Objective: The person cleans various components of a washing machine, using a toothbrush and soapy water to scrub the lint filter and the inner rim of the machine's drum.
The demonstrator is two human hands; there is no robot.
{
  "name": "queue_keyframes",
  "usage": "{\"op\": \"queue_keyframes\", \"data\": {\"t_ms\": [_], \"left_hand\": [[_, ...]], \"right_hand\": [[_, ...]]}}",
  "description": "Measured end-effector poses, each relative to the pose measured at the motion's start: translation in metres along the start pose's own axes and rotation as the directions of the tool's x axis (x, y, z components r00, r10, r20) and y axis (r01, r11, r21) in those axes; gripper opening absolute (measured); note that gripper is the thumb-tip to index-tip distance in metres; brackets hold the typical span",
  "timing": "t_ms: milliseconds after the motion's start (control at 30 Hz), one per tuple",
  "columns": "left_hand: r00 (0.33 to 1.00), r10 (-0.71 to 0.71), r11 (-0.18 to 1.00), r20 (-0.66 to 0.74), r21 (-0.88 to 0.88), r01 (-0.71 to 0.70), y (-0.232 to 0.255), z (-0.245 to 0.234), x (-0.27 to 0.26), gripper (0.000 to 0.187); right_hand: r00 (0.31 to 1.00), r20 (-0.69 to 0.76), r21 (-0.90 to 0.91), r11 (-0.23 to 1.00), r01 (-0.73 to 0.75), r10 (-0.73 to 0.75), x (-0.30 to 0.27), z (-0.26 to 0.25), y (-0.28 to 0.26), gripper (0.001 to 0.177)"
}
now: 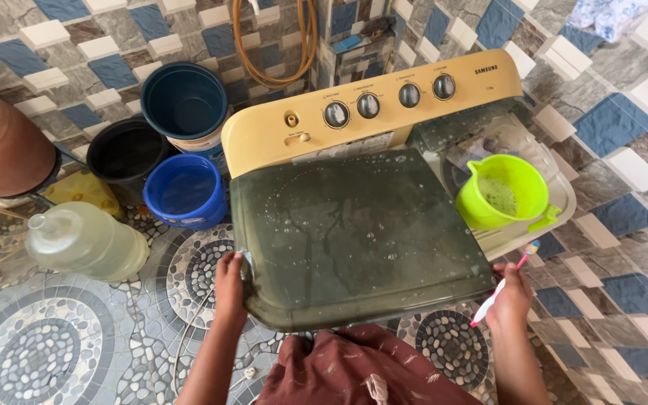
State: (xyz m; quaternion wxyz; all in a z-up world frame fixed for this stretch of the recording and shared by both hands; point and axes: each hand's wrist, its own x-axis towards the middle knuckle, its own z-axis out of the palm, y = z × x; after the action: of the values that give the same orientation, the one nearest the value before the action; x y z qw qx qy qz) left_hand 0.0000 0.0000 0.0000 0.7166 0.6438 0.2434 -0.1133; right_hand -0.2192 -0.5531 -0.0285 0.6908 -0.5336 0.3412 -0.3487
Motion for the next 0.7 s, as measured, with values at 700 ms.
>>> {"op": "queue_keyframes", "data": {"t_ms": [700], "left_hand": [[0.41, 0.726, -0.2, 0.552, 0.74, -0.642, 0.17, 0.166, 0.015, 0.09]], "right_hand": [[0.663, 0.465, -0.703, 0.21, 0.679, -0.587, 0.009, 0.126, -0.046, 0.021]]}}
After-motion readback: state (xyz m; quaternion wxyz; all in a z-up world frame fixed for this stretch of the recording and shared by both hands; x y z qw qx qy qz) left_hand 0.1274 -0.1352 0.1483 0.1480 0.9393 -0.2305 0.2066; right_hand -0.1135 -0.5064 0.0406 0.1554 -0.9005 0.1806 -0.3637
